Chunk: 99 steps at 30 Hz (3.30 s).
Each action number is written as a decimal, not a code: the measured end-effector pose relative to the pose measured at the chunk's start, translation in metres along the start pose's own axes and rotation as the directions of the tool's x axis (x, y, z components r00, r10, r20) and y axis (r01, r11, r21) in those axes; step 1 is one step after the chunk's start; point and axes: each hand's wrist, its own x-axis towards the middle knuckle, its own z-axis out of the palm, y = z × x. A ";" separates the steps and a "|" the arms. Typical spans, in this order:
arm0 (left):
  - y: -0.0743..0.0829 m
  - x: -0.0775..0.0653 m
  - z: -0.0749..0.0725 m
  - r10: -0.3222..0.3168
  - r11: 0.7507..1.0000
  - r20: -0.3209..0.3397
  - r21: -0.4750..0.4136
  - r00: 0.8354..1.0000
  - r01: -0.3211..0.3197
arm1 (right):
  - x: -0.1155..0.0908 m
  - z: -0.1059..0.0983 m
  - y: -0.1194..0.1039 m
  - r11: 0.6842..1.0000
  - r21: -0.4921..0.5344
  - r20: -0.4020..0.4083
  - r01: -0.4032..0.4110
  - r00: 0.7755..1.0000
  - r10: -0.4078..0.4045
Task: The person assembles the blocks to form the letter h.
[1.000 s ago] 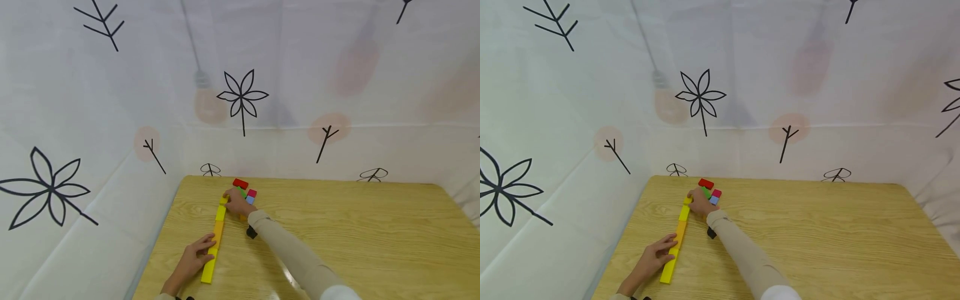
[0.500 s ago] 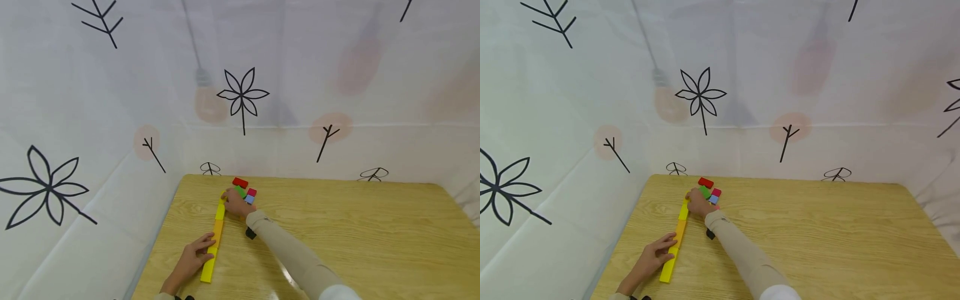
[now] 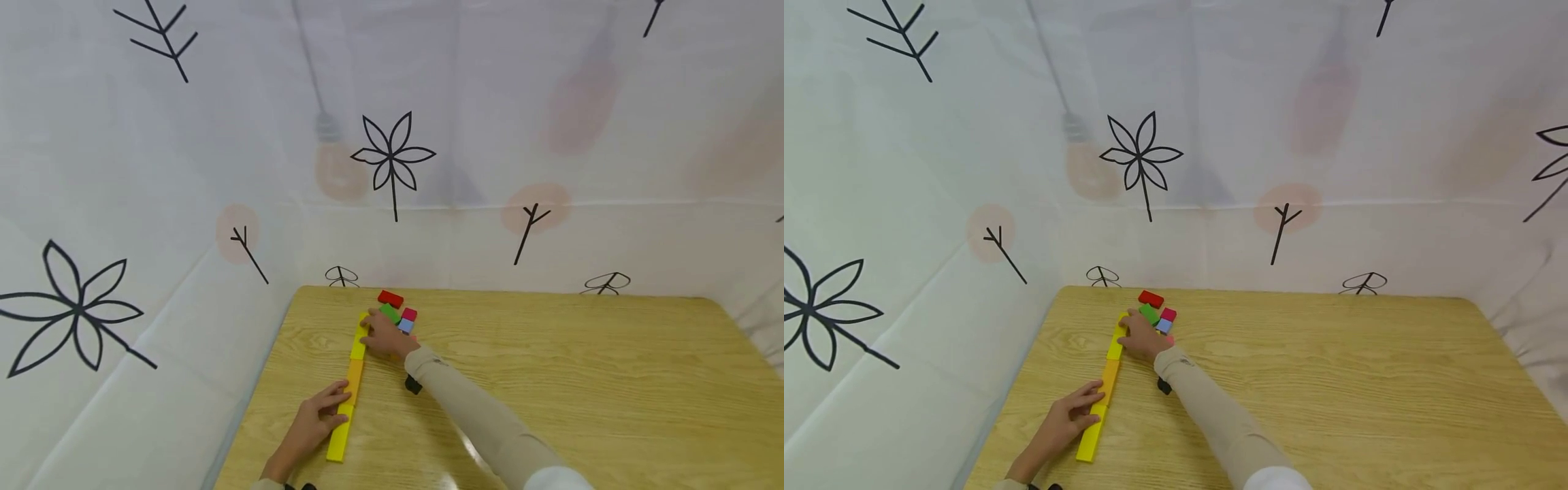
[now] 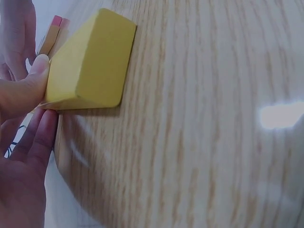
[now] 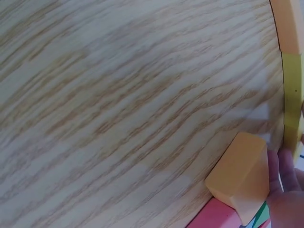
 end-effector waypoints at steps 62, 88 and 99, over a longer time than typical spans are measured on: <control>-0.009 0.000 0.001 0.049 0.999 -0.030 -0.012 0.998 -0.049 | -0.054 -0.046 0.023 0.999 0.041 -0.015 0.013 1.000 -0.013; -0.008 -0.004 0.003 0.012 1.000 -0.040 -0.018 0.999 -0.012 | -0.074 -0.033 0.022 0.999 -0.014 -0.022 0.032 0.999 -0.032; -0.007 -0.004 0.001 -0.030 0.999 -0.057 -0.026 0.998 0.028 | -0.089 -0.039 0.016 1.000 0.019 -0.032 0.017 0.999 -0.016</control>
